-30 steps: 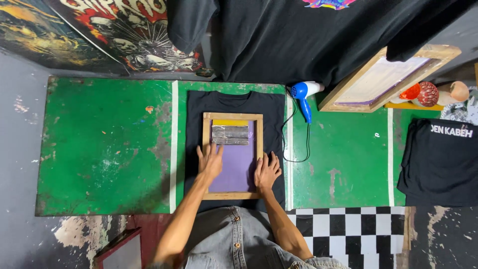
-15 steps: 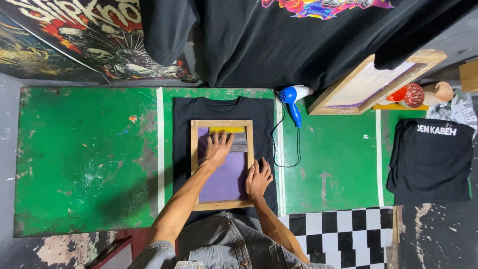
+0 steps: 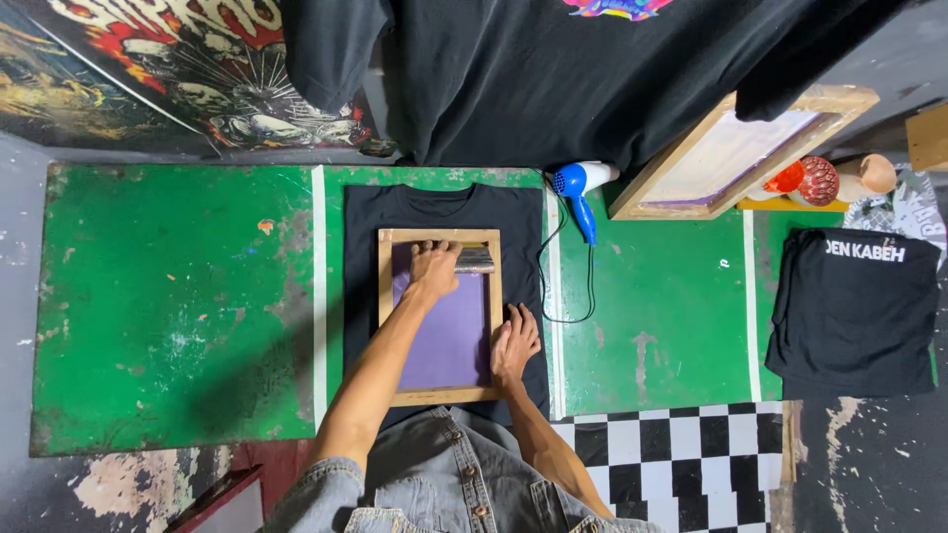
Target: Screen printing a design onto a t-shirt and drying it with a hair dryer.
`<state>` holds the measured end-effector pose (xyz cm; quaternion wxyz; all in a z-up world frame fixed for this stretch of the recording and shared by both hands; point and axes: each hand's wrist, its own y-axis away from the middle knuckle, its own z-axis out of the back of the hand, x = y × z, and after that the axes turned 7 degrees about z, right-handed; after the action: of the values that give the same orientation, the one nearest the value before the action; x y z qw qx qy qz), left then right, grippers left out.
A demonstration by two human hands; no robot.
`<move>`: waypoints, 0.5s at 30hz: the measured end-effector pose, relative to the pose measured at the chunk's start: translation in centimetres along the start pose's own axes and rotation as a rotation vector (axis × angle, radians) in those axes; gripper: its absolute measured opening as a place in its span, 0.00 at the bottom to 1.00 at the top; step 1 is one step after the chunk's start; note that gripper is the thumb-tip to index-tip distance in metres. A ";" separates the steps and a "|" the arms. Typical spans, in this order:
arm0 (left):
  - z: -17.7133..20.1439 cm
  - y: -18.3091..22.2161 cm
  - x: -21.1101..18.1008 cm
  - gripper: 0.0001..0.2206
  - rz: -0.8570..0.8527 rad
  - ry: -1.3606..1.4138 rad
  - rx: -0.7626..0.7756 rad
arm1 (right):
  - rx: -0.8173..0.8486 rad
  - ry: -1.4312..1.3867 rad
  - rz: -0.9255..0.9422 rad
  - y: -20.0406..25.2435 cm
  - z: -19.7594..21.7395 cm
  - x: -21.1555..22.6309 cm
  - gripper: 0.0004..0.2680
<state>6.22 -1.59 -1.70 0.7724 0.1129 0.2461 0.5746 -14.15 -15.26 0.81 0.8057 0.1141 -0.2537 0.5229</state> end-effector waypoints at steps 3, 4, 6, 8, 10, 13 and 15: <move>-2.9 0.5 0.3 0.33 0.007 -0.015 -0.006 | 0.000 -0.071 -0.005 0.2 0.4 -0.1 0.15; -3.5 1.8 0.1 0.33 0.008 -0.016 -0.006 | 0.000 -0.072 -0.005 0.3 0.5 -0.2 0.15; -4.4 3.9 -0.1 0.31 -0.010 -0.031 0.001 | -0.005 -0.114 -0.010 0.2 0.4 -0.2 0.14; -3.6 8.9 -0.9 0.29 -0.027 -0.017 0.039 | -0.008 -0.132 -0.017 0.2 0.5 0.0 0.14; -5.1 13.6 -1.3 0.28 -0.049 0.002 0.087 | -0.007 -0.143 -0.030 0.4 0.2 -0.1 0.14; -4.4 20.0 -2.1 0.30 -0.135 -0.017 0.076 | -0.079 -0.074 -0.032 0.2 -0.8 -0.7 0.14; 3.7 26.4 -4.2 0.26 -0.167 0.071 0.116 | -0.097 -0.074 -0.023 0.3 -1.1 -1.0 0.13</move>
<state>-14.74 3.11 14.60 0.8005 0.1159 0.3147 0.4967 -14.44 -15.45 -0.66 0.8062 0.0971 -0.3071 0.4963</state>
